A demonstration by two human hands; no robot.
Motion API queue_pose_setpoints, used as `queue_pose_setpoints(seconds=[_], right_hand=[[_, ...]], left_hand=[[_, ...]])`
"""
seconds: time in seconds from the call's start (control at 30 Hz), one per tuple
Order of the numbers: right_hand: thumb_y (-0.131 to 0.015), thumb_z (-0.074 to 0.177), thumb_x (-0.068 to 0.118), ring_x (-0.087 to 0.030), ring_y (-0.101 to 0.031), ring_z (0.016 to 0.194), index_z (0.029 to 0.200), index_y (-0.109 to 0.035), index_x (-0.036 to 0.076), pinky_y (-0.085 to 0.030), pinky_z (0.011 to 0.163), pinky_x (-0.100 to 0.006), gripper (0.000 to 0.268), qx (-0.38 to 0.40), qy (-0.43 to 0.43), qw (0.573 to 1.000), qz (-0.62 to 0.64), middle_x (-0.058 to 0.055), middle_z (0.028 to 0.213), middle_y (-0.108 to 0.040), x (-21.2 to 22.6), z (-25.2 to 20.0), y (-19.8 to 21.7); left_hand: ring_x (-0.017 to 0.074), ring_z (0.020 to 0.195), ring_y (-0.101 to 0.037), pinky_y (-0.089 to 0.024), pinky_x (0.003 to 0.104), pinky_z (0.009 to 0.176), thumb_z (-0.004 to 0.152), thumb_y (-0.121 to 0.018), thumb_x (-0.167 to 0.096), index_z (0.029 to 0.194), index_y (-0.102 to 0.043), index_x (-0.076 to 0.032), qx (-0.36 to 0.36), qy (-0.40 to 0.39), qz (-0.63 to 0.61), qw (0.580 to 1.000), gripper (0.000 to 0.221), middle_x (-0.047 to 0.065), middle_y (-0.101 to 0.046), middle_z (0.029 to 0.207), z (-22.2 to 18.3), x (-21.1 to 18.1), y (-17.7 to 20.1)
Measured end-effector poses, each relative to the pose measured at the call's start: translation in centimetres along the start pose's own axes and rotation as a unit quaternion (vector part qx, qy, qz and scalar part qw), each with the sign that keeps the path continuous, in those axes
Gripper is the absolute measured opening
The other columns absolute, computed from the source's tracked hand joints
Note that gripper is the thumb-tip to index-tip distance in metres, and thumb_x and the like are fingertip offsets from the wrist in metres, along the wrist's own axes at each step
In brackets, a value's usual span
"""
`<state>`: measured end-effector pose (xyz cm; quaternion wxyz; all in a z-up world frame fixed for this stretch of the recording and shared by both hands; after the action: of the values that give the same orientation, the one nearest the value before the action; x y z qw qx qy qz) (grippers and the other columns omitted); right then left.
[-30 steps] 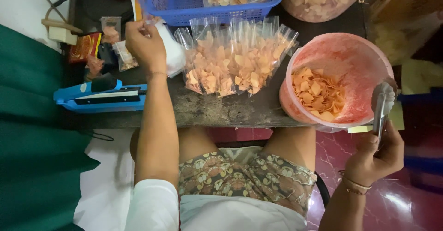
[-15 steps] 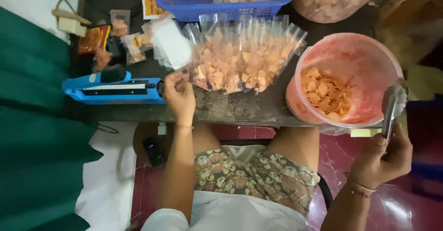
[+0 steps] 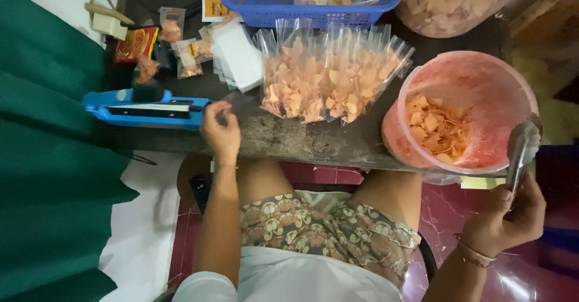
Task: Packaging chips into small plastic bags using tongs at a manual workstation.
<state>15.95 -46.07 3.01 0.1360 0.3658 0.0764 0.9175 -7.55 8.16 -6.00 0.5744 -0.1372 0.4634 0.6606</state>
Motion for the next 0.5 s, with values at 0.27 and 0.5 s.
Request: queue_pose_setpoints(seconds=[0.27,0.5], right_hand=[[-0.069,0.133,0.031,-0.043,-0.067,0.117,0.154,-0.07,-0.027,-0.056,0.102,-0.054,0.061,0.002,-0.019,0.999,-0.037,-0.039,0.133,-0.073,-2.6,-1.5,0.2],[-0.068,0.131,0.025,-0.052,-0.071,0.126,0.151,-0.067,-0.027,-0.058,0.107,-0.057,0.056,-0.007,-0.002,0.999,-0.033,-0.045,0.141,-0.072,-2.0,-0.9,0.7]], left_hand=[[0.0262,0.105,-0.078,-0.063,0.038,0.095,0.102,-0.066,0.002,0.117,-0.076,-0.009,0.034,0.07,-0.011,0.997,0.021,0.008,-0.082,0.115,1.2,1.9,2.7],[0.0207,0.104,-0.084,-0.068,0.033,0.095,0.109,-0.075,-0.008,0.114,-0.076,-0.009,0.048,0.133,-0.123,0.982,0.005,0.011,-0.086,0.111,-2.1,-4.1,1.2]])
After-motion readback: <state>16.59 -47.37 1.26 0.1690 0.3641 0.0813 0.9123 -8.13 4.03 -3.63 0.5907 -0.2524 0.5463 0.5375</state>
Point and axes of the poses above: each hand's wrist, its own z-axis towards the middle knuckle, its own y-axis out of the back of the hand, x = y × z, the point moved 5 cm from there along z, towards the middle knuckle
